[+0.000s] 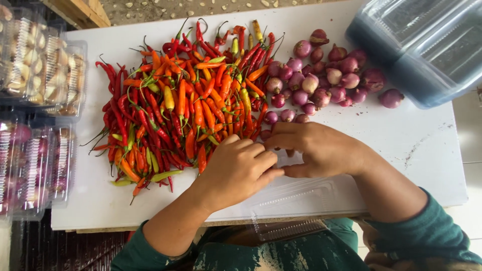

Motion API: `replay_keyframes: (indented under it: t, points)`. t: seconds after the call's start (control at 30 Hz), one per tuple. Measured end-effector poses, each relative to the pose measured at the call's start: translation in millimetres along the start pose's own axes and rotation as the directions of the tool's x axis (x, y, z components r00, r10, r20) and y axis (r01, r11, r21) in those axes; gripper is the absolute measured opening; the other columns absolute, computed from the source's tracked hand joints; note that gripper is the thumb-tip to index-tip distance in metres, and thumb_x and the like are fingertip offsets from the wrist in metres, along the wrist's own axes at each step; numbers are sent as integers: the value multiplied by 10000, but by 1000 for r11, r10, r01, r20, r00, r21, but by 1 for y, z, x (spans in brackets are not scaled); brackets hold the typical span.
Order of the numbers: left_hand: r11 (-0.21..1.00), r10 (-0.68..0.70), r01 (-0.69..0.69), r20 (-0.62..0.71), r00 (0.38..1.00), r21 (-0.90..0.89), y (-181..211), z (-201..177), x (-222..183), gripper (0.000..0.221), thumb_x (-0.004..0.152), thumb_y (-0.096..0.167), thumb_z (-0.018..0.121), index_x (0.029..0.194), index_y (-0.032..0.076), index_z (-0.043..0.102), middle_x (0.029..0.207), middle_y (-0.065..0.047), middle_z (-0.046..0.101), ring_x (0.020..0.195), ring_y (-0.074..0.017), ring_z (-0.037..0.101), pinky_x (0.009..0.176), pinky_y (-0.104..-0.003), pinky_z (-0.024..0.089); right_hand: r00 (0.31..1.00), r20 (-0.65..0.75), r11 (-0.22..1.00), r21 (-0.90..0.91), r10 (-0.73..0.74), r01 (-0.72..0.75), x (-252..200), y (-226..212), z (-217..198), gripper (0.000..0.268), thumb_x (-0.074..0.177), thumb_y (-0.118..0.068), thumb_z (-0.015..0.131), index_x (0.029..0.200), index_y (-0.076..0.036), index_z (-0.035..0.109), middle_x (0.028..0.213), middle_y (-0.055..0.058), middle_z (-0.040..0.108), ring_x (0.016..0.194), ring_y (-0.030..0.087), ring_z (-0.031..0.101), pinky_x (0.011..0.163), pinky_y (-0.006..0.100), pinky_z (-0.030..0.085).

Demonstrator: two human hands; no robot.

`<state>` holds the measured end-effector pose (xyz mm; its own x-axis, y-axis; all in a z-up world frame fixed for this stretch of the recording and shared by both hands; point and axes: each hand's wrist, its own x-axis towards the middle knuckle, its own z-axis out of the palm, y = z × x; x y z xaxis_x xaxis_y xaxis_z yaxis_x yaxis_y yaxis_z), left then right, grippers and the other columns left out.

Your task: The person sorts shallots by hand, picking individual shallots from a pile and placing them into a plastic container.

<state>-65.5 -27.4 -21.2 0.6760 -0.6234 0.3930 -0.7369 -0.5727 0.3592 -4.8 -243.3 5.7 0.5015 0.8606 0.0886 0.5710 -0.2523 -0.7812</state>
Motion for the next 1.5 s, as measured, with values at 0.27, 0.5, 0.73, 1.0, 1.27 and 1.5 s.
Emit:
replay_keyframes:
  t: [0.27, 0.5, 0.73, 1.0, 1.27, 1.5]
  points:
    - [981, -85, 45, -209, 974, -189, -16, -1, -3, 226, 1048, 214, 579, 1238, 151, 685, 664, -26, 635, 589, -214, 621, 621, -322, 500, 947, -288, 987, 37, -142, 159, -5, 11, -2, 227, 869, -264, 796, 916, -49, 744, 823, 61, 661, 688, 221, 714, 504, 283, 583]
    - [998, -18, -31, -686, 727, -60, -34, -27, -1, 128, 885, 58, 814, 1009, 39, 793, 859, -53, 744, 672, -189, 651, 663, -328, 585, 824, -557, 993, -21, -107, 115, -8, 27, 1, 80, 987, -91, 690, 977, -35, 746, 770, 64, 622, 596, 203, 595, 536, 284, 490]
    - [961, -157, -52, -695, 702, -271, -24, -60, 12, 185, 1012, 120, 627, 1011, -8, 760, 886, -83, 698, 721, -190, 589, 692, -317, 558, 763, -625, 986, -99, -165, 133, -3, 41, 7, 124, 945, 4, 777, 1057, 22, 726, 921, 158, 645, 583, 197, 560, 533, 288, 477]
    - [615, -486, -216, -581, 653, -758, -15, -103, 20, 166, 1082, 227, 610, 1097, 62, 603, 940, -87, 587, 728, -162, 535, 666, -279, 449, 864, -485, 984, -171, -135, 58, -5, 30, 10, 141, 988, 40, 721, 1122, 47, 679, 1092, 180, 677, 938, 270, 665, 709, 322, 520]
    - [256, -614, -342, -426, 665, -904, -52, -105, 13, 372, 1041, 420, 524, 975, 92, 686, 784, -37, 557, 699, -141, 506, 676, -274, 424, 941, -299, 956, -287, -158, 69, 1, 19, 7, 175, 924, -112, 776, 1073, -33, 728, 1045, 161, 693, 889, 288, 687, 761, 366, 557]
    - [14, -597, -333, -275, 754, -943, -72, -83, 12, 459, 1048, 444, 512, 1047, 37, 722, 808, -91, 618, 688, -173, 545, 645, -272, 432, 938, -228, 884, -447, -262, 139, 5, 23, 11, 181, 914, -146, 798, 1075, -70, 761, 1003, 80, 746, 878, 274, 658, 804, 394, 482]
